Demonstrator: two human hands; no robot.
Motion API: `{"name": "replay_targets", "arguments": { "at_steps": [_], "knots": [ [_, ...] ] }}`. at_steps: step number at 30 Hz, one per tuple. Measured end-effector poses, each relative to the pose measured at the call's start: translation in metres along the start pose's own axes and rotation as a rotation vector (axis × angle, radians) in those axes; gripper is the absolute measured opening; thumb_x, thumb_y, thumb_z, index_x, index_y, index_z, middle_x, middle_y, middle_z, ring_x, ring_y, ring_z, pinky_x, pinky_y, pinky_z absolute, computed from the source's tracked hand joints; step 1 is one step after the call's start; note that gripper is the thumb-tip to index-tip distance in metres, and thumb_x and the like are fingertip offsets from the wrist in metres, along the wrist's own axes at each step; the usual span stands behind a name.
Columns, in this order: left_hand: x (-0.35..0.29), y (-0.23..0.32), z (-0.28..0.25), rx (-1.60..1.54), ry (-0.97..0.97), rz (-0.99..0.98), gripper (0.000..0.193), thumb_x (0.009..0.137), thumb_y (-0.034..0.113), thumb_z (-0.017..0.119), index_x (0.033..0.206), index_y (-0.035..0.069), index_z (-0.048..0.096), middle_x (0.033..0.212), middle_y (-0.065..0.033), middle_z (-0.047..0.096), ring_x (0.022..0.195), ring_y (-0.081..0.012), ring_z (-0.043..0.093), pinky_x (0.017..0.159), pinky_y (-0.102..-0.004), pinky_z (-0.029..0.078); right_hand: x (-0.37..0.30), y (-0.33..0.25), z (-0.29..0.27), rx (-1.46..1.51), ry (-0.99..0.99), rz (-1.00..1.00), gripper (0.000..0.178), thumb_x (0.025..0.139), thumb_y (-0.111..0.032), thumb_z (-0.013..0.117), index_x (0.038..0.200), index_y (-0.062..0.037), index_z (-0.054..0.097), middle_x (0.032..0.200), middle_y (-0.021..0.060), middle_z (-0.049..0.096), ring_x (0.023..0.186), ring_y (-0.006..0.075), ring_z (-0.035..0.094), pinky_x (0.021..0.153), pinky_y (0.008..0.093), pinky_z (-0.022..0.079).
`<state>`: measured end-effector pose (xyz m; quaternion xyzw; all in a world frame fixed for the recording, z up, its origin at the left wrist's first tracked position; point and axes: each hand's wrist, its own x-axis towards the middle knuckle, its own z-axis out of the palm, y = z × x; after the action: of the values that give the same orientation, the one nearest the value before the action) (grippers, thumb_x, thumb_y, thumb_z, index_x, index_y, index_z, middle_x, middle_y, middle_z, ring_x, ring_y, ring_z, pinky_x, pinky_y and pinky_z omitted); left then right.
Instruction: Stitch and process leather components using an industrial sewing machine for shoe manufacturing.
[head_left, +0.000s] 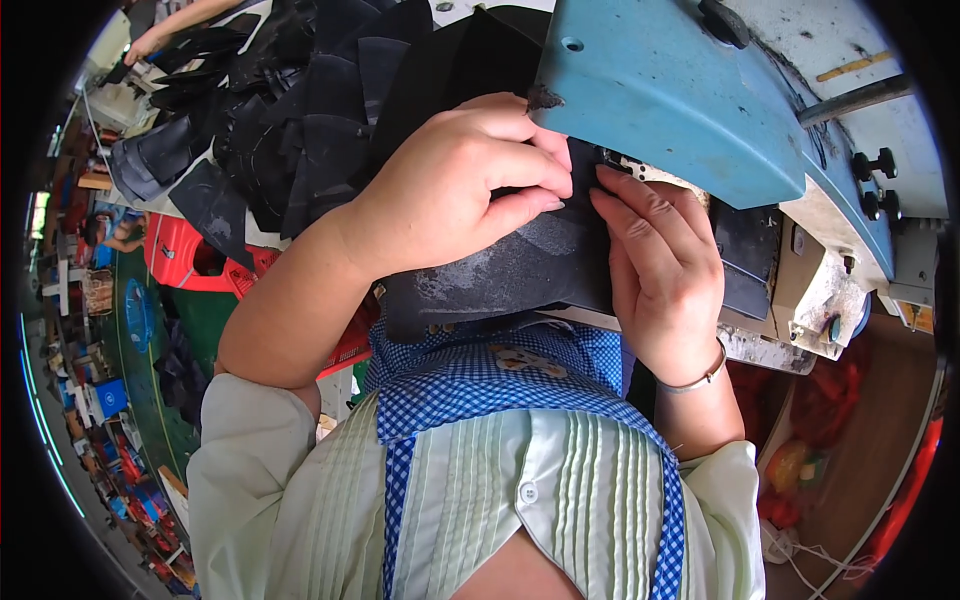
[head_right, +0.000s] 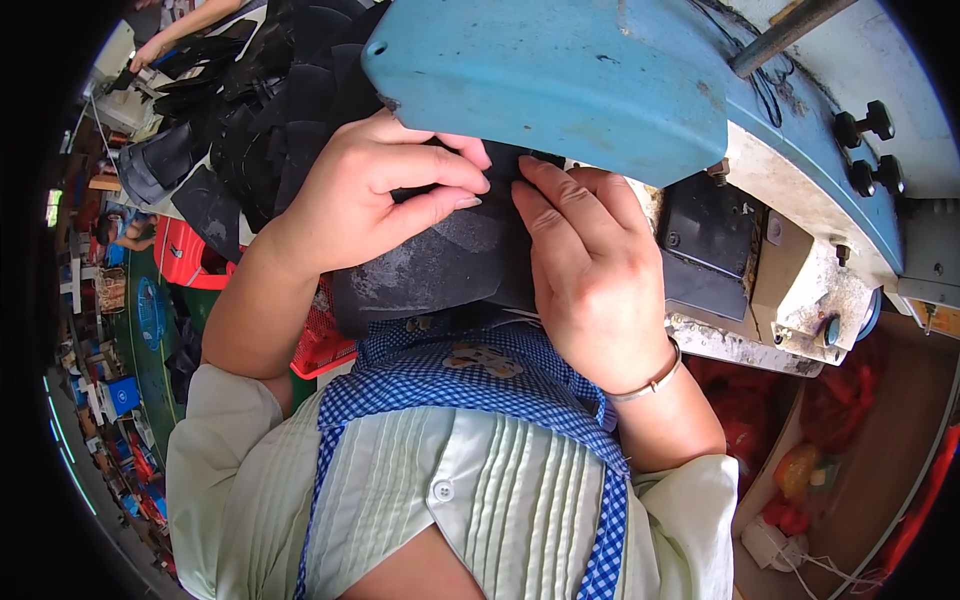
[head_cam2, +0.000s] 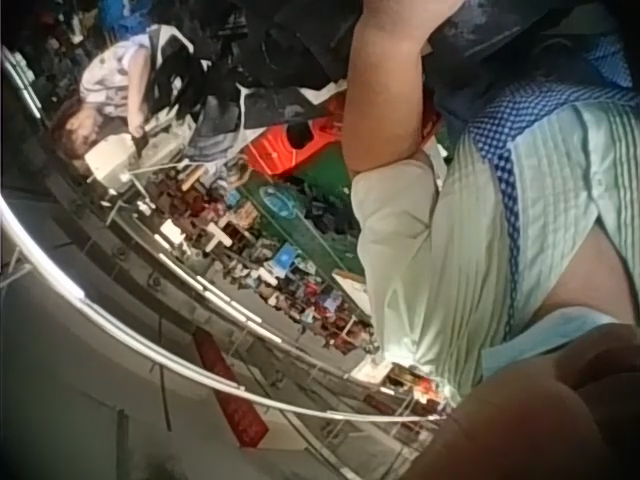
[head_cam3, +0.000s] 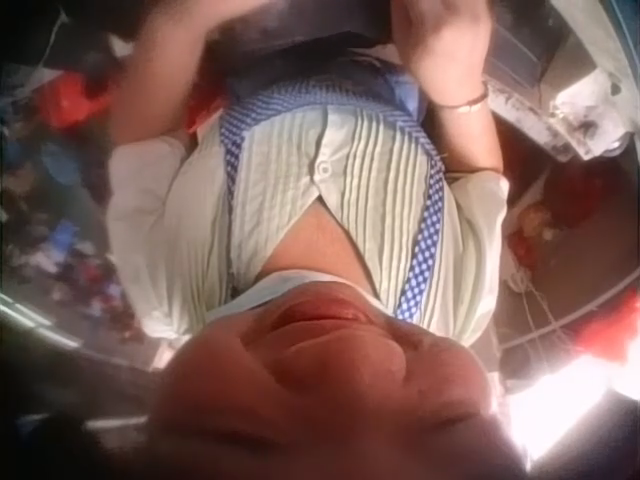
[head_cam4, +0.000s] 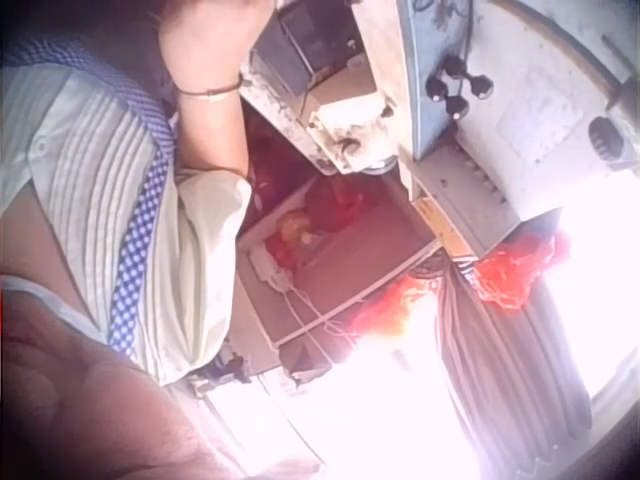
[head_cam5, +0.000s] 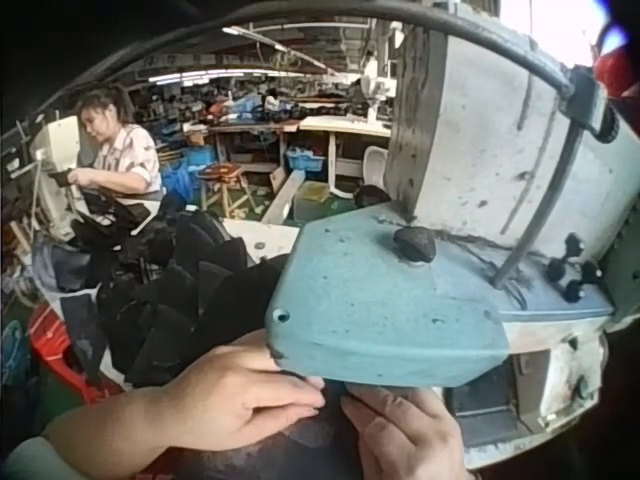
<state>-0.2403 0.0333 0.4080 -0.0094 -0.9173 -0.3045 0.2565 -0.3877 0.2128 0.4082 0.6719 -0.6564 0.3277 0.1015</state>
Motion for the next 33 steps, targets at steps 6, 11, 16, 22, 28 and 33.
{"name": "replay_targets", "arguments": {
  "at_steps": [6, 11, 16, 22, 28, 33],
  "knots": [
    [0.001, 0.006, 0.003, 0.125, -0.003, 0.097, 0.018, 0.078, 0.005, 0.080, 0.096, 0.005, 0.076, 0.106, -0.0072, 0.071, 0.093, -0.0262, 0.067, 0.084, -0.0361, 0.055, -0.001, -0.002, 0.000, -0.027, -0.004, 0.021, 0.034, 0.076, 0.010, 0.067, 0.108, 0.0037, 0.073, 0.114, 0.0157, 0.071, 0.101, 0.0336, 0.066, 0.089, 0.0409, 0.054],
    [-0.005, 0.013, 0.006, 0.309, -0.013, 0.092, 0.025, 0.084, 0.022, 0.076, 0.102, 0.004, 0.073, 0.113, -0.0081, 0.064, 0.104, -0.0286, 0.065, 0.103, -0.0474, 0.048, -0.001, -0.002, 0.002, -0.102, 0.006, 0.030, 0.036, 0.077, 0.010, 0.067, 0.112, 0.0019, 0.073, 0.114, 0.0154, 0.069, 0.102, 0.0328, 0.065, 0.088, 0.0404, 0.054],
    [-0.002, 0.010, 0.003, 0.302, -0.042, 0.101, 0.049, 0.075, 0.027, 0.086, 0.115, 0.003, 0.072, 0.123, -0.0120, 0.065, 0.110, -0.0353, 0.062, 0.096, -0.0425, 0.052, 0.000, -0.001, 0.001, -0.092, -0.026, 0.062, 0.039, 0.078, 0.010, 0.066, 0.115, -0.0001, 0.073, 0.110, 0.0131, 0.066, 0.095, 0.0303, 0.063, 0.084, 0.0396, 0.053],
    [0.002, 0.002, 0.007, 0.258, 0.030, 0.115, 0.047, 0.077, 0.035, 0.083, 0.106, 0.001, 0.070, 0.119, -0.0112, 0.062, 0.115, -0.0310, 0.061, 0.104, -0.0506, 0.046, 0.002, -0.001, 0.002, -0.089, -0.019, 0.069, 0.041, 0.078, 0.010, 0.065, 0.117, -0.0010, 0.073, 0.109, 0.0127, 0.065, 0.093, 0.0292, 0.063, 0.082, 0.0388, 0.053],
    [0.007, -0.004, 0.004, 0.259, 0.027, 0.147, 0.046, 0.076, 0.033, 0.084, 0.106, 0.001, 0.069, 0.116, -0.0113, 0.064, 0.112, -0.0315, 0.061, 0.097, -0.0445, 0.048, 0.002, -0.002, 0.003, -0.067, -0.031, 0.089, 0.042, 0.078, 0.010, 0.065, 0.118, -0.0018, 0.073, 0.110, 0.0128, 0.065, 0.094, 0.0294, 0.063, 0.082, 0.0389, 0.053],
    [0.011, -0.008, 0.003, 0.269, 0.049, 0.165, 0.044, 0.076, 0.032, 0.084, 0.108, 0.004, 0.070, 0.114, -0.0116, 0.065, 0.108, -0.0319, 0.062, 0.095, -0.0435, 0.049, 0.002, -0.003, 0.002, -0.075, -0.036, 0.087, 0.044, 0.077, 0.011, 0.064, 0.119, -0.0022, 0.072, 0.109, 0.0128, 0.064, 0.095, 0.0298, 0.062, 0.083, 0.0396, 0.052]
  ]
}}
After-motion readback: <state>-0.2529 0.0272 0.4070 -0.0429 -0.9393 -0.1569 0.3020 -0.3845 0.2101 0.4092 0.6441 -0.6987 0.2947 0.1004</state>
